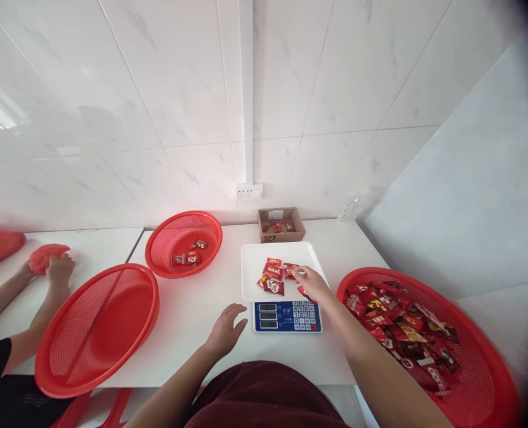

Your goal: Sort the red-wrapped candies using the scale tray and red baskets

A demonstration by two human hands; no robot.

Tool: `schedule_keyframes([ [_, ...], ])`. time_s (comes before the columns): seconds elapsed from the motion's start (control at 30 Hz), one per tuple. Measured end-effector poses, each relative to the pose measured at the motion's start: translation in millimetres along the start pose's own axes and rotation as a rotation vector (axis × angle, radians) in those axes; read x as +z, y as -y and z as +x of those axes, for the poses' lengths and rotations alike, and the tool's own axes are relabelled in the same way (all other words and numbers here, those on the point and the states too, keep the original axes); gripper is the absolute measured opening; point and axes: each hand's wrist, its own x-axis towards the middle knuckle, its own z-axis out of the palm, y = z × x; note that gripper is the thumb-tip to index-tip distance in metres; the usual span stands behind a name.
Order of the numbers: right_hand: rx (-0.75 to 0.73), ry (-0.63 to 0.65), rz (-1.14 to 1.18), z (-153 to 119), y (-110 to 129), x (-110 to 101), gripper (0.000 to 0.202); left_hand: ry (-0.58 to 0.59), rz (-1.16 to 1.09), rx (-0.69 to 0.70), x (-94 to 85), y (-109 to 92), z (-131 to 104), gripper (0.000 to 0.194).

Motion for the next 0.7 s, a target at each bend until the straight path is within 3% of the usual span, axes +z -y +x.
schedule_keyframes([
  [0.07, 0.128, -0.006, 0.296, -6.1, -9.4, -8.7, 0.029, 0.0, -0.015, 0.003, 0.8, -0.1, 2.0, 0.031],
  [0.23, 0.418, -0.074, 1.334, -27.7, -31.9, -26.9, 0.023, -0.008, -0.086, 0.02, 1.6, -2.0, 3.8, 0.03],
  [0.33, 0.533, -0.029, 1.645, -49.3, -30.1, -19.3, 0.029, 0.02, -0.177, 0.006, 3.0, -15.9, 2.1, 0.029],
  [0.47, 0.561, 0.13, 1.615, -78.1, -10.5, 17.7, 0.025, 0.213, -0.497, -0.078, 16.0, -53.0, 1.3, 0.036],
  [0.57, 0.493, 0.116, 1.443, -90.9, 3.7, 47.6, 0.02, 0.39, -0.832, -0.244, 30.4, -78.0, 5.6, 0.047],
  [0.63, 0.429, 0.089, 1.325, -95.0, 8.3, 58.9, 0.025, 0.407, -0.969, -0.381, 36.6, -86.7, 10.5, 0.054],
  [0.7, 0.333, 0.092, 1.211, -97.2, 7.9, 61.4, 0.032, 0.344, -1.026, -0.457, 38.2, -89.4, 16.1, 0.057],
])
